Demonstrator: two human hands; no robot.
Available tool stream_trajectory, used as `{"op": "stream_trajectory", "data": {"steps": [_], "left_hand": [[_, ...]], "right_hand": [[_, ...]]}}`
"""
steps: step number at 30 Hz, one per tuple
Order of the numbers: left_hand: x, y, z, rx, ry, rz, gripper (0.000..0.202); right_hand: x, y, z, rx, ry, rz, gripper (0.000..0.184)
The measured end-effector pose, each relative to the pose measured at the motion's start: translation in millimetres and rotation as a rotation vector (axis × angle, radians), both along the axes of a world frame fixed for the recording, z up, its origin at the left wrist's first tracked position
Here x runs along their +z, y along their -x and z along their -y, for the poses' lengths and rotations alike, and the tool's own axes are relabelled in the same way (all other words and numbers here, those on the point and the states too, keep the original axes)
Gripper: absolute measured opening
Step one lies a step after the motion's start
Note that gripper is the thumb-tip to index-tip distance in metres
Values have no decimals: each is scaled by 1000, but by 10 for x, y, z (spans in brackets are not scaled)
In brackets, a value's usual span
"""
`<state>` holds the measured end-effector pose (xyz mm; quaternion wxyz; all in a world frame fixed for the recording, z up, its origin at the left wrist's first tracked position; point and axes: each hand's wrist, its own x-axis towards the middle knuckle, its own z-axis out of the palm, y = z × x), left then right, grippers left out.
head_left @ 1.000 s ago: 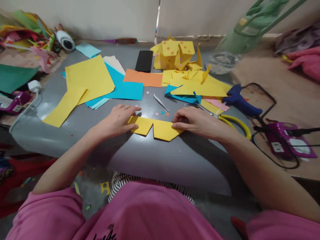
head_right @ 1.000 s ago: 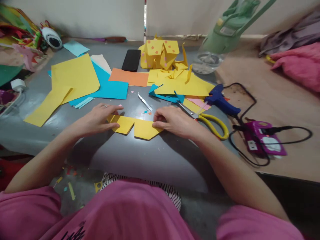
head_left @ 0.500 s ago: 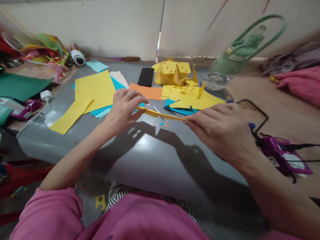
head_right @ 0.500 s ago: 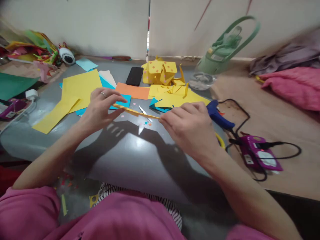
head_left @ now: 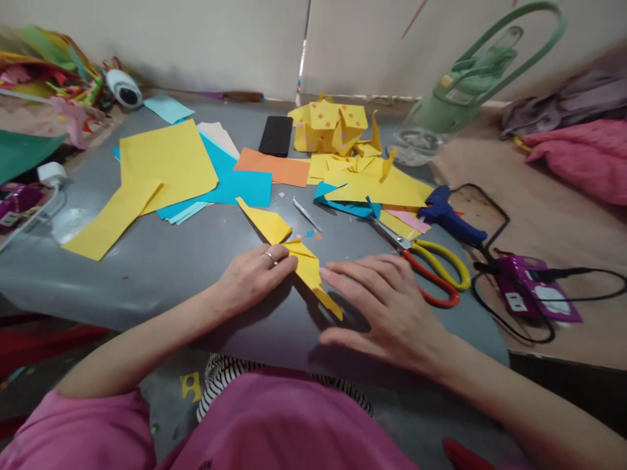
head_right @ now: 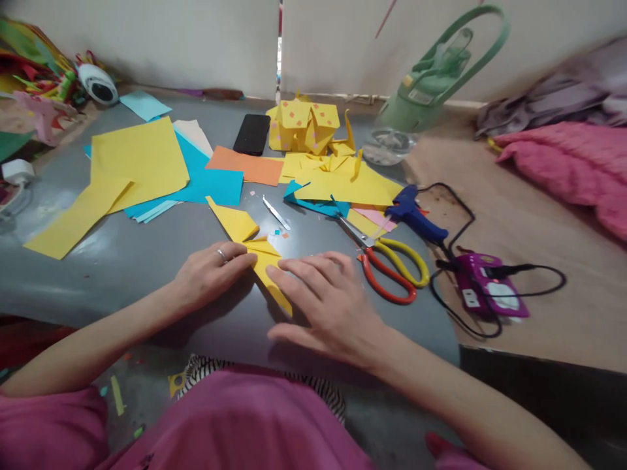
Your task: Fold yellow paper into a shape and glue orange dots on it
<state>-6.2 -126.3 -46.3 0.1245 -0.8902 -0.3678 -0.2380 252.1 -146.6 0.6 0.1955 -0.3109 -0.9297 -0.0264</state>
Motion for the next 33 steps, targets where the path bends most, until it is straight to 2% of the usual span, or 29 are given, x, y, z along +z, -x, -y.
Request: {"op": "stream_trajectory", "data": {"steps": [1, 3, 5, 8, 11, 16, 18, 21, 24, 27, 30, 33], "left_hand": [[-7, 24, 20, -14, -6, -18, 33], [-18, 52, 45, -52, 10, -20, 28], [-21, 62, 56, -76, 38, 21, 22], [-24, 75, 62, -57, 43, 79, 20], [-48, 98, 64, -10, 87, 100, 32], [-120, 118, 38, -37, 336, 121, 53], [-130, 117, 25, -36, 402, 133, 53], [-107, 114, 19, -23, 437, 112, 49], [-64, 121, 16, -34, 409, 44, 43], [-36, 144, 5, -63, 379, -28, 41], [-40, 171, -6, -109, 349, -30, 41], [-54, 188, -11, -130, 304, -8, 39]], "right_hand": [[-26, -24, -63, 14, 89, -15, 68], [-101, -25, -213, -23, 191, -24, 62], [-189, 26, -359, -77, 201, 8, 52], [-294, 146, -498, -50, 171, 70, 48], [-342, 233, -537, -2, 154, 96, 45], [-349, 238, -535, 27, 152, 87, 41], [-336, 205, -533, 76, 125, 79, 34], [-307, 145, -523, 227, 98, 78, 30], [-282, 115, -512, 353, 60, 74, 26], [-262, 128, -512, 426, -48, 48, 19], [-240, 156, -512, 493, -121, 64, 20], [-234, 179, -495, 554, -125, 99, 22]]}}
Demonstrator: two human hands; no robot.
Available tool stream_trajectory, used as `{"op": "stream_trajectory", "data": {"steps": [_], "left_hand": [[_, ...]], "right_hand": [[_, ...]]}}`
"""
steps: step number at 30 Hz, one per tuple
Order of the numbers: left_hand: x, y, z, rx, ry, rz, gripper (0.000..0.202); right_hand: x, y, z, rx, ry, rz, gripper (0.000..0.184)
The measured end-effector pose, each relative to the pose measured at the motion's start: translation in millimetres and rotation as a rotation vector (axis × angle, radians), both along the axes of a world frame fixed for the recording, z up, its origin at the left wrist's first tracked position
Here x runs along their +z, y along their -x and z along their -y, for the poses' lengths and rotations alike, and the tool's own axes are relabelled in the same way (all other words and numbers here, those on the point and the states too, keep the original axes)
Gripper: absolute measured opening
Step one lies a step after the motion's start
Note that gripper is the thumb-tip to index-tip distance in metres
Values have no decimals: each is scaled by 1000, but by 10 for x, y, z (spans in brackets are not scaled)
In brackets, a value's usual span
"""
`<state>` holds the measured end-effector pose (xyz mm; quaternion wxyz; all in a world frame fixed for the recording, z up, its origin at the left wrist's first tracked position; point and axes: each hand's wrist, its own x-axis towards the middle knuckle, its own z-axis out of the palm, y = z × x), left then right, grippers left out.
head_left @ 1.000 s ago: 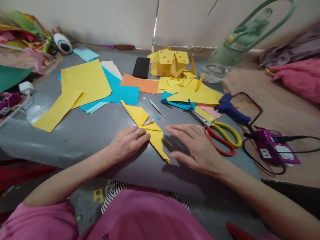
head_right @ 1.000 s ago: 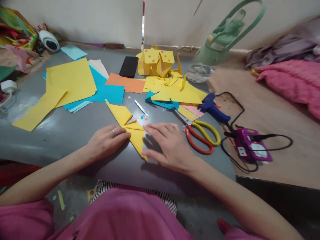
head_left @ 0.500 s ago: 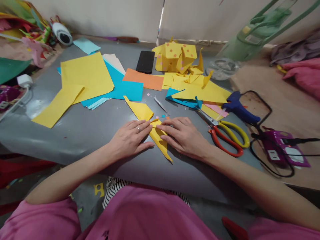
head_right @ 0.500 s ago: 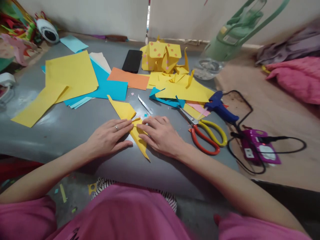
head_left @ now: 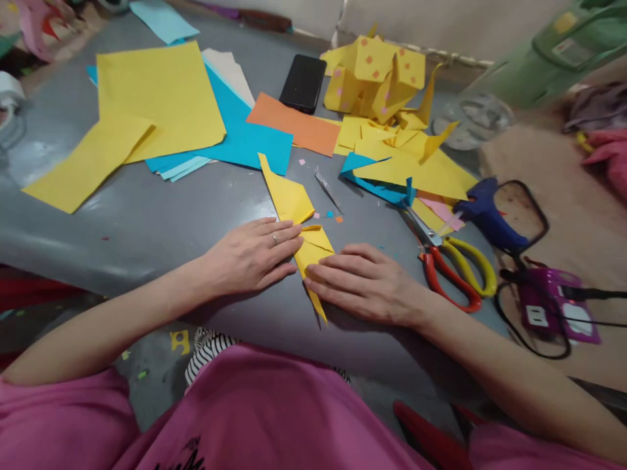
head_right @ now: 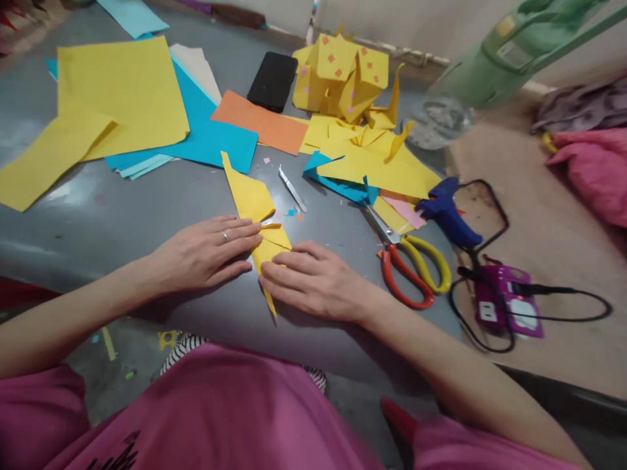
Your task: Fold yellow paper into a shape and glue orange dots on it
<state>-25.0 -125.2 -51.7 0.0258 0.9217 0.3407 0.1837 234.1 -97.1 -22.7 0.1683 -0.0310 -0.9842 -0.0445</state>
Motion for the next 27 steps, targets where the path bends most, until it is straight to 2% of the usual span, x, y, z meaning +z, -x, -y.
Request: {"op": "stream_trajectory", "data": {"steps": [3, 7, 9, 11, 14, 15, 20, 25, 27], "left_hand": [[-2, 7, -5, -11, -18, 17, 37], [5, 1, -12, -13, -40, 42, 35], [3, -9, -11, -6, -86, 60, 28], [-2, -22, -7, 4, -136, 67, 24], [-5, -39, 2, 15, -152, 46, 23], [-4, -43, 4, 17, -144, 37, 23], [-6, -49, 3, 31, -138, 9, 24], [-27, -54, -3, 12, -141, 2, 25], [-30, -58, 3, 20, -134, -10, 26]], "right_hand": [[-29, 32, 30, -3, 57, -45, 20], [-50, 87, 60, -97, 268, -203, 16], [-30, 100, 42, -121, 355, -216, 20], [-14, 100, -8, -221, 380, -189, 28], [-55, 98, -112, -467, 310, -126, 41], [-87, 102, -142, -511, 286, -108, 44], [-223, 137, -193, -485, 176, -52, 32], [-189, 127, -153, -455, -83, 14, 25], [-185, 116, -140, -462, -130, 21, 26]]}}
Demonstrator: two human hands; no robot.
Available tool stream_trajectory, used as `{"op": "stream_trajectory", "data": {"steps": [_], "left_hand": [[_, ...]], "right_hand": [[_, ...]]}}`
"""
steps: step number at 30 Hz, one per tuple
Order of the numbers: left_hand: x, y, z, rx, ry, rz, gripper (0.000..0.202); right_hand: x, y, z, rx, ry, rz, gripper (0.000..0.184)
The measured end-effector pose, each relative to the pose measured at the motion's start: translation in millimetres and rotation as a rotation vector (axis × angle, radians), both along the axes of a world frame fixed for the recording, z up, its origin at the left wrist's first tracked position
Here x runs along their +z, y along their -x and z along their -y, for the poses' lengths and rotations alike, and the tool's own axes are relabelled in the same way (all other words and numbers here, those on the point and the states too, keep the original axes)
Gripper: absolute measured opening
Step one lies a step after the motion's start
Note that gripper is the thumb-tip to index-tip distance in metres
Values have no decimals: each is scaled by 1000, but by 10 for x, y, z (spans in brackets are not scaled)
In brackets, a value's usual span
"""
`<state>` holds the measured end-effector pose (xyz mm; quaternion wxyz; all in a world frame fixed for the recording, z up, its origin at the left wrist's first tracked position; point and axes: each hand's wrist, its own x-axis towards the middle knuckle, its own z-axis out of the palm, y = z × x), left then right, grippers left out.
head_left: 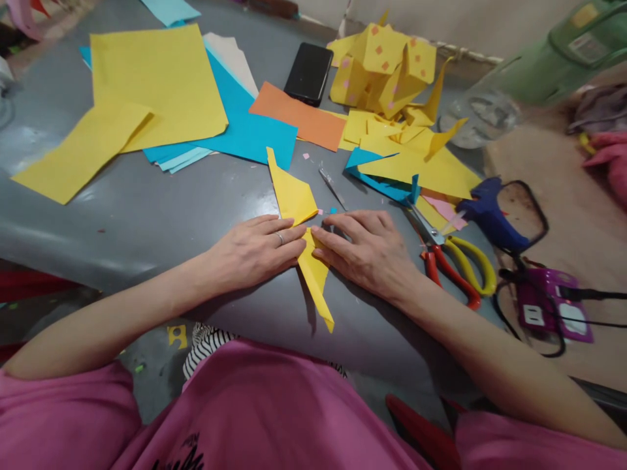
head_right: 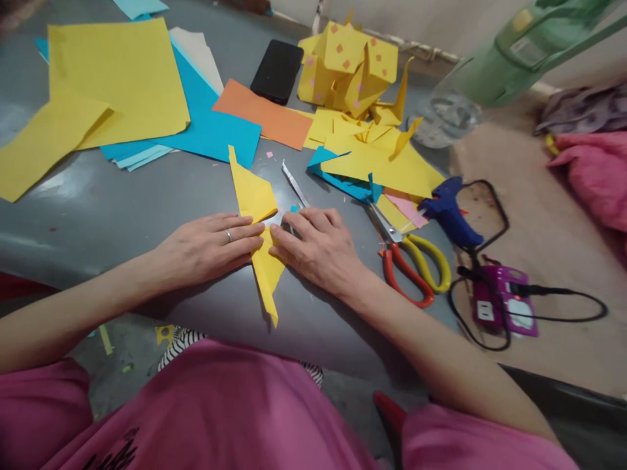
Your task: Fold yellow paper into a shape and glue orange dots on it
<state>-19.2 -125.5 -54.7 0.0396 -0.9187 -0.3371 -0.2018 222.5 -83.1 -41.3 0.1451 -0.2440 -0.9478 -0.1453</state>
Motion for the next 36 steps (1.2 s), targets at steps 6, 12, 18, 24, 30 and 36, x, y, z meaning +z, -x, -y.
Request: {"op": "stream_trajectory", "data": {"steps": [6, 12, 18, 24, 30, 36], "left_hand": [[-10, -6, 12, 14, 4, -39, 27], [-29, 11, 6, -1, -50, -55, 25], [38, 8, -7, -47, -85, -126, 28], [84, -4, -13, -69, -102, -177, 28], [84, -16, -23, -60, -106, -191, 27], [65, -16, -27, -32, -80, -161, 27]], "right_hand": [[-50, 6, -35, -59, 216, -69, 37], [-37, 41, -93, -96, 288, 10, 48], [-57, 50, -83, -120, 292, 37, 52], [-31, 99, -33, -156, 277, 84, 59], [-8, 129, -6, -160, 201, 102, 60], [-10, 82, -5, -132, 234, 60, 49]]}}
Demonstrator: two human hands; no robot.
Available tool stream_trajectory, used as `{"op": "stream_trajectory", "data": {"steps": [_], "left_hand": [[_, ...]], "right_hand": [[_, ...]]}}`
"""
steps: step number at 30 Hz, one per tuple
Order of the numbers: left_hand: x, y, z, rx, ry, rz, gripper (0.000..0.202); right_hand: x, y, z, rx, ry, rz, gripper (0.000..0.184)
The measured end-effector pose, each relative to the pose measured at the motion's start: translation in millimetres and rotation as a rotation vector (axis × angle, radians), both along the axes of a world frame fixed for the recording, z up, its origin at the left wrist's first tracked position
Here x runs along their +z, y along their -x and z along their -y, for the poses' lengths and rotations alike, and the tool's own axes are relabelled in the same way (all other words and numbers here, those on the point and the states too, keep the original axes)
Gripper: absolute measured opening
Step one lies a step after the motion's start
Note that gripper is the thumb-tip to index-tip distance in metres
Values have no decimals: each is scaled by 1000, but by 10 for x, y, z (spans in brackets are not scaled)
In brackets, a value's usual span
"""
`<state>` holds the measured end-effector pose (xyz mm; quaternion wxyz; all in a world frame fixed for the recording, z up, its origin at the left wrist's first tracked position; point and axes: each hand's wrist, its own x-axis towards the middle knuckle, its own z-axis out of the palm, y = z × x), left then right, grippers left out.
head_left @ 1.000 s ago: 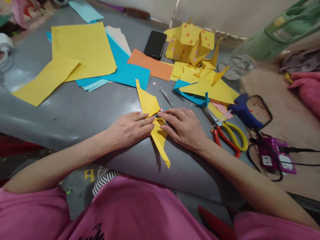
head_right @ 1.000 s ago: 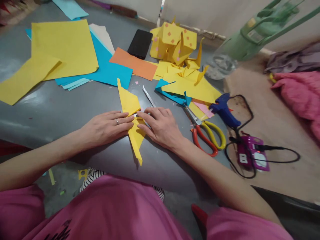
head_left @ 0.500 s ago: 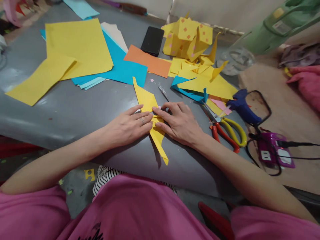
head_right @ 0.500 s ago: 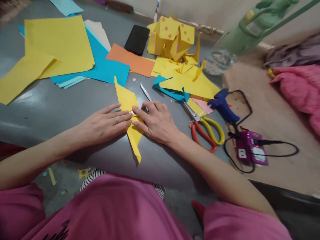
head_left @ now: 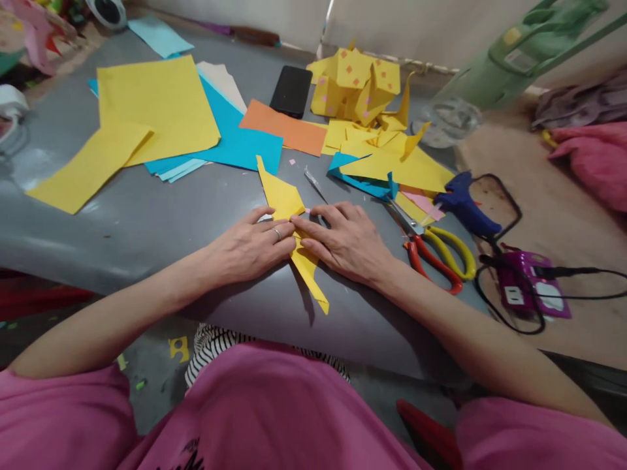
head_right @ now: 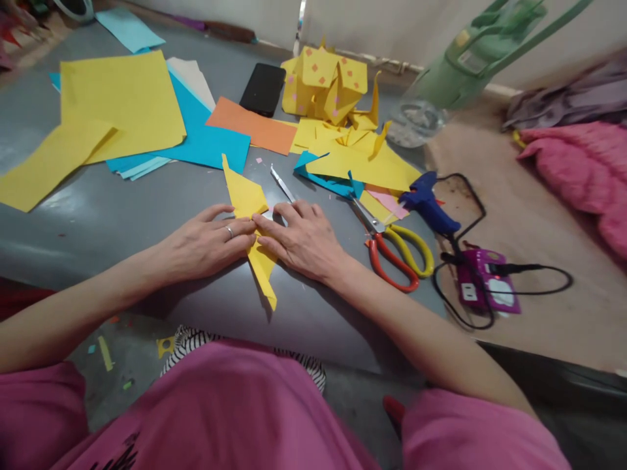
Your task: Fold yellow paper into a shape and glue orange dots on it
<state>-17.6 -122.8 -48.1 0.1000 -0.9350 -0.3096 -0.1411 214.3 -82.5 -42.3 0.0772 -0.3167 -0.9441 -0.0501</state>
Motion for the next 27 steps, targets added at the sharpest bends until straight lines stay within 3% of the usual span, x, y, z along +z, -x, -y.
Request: {"op": "stream_trajectory", "data": {"steps": [9, 16, 21, 27], "left_hand": [[41, 6, 55, -28, -38, 4, 28], [18, 10, 151, 87, -65, 36, 20], [-11, 15, 134, 81, -106, 96, 20], [5, 32, 125, 57, -158, 100, 18]], "right_hand": [[75, 67, -34, 20, -19, 93, 51], [209, 193, -12, 128, -115, 151, 47], [299, 312, -14, 170, -45, 257, 42], [147, 2, -44, 154, 67, 57, 50]]}}
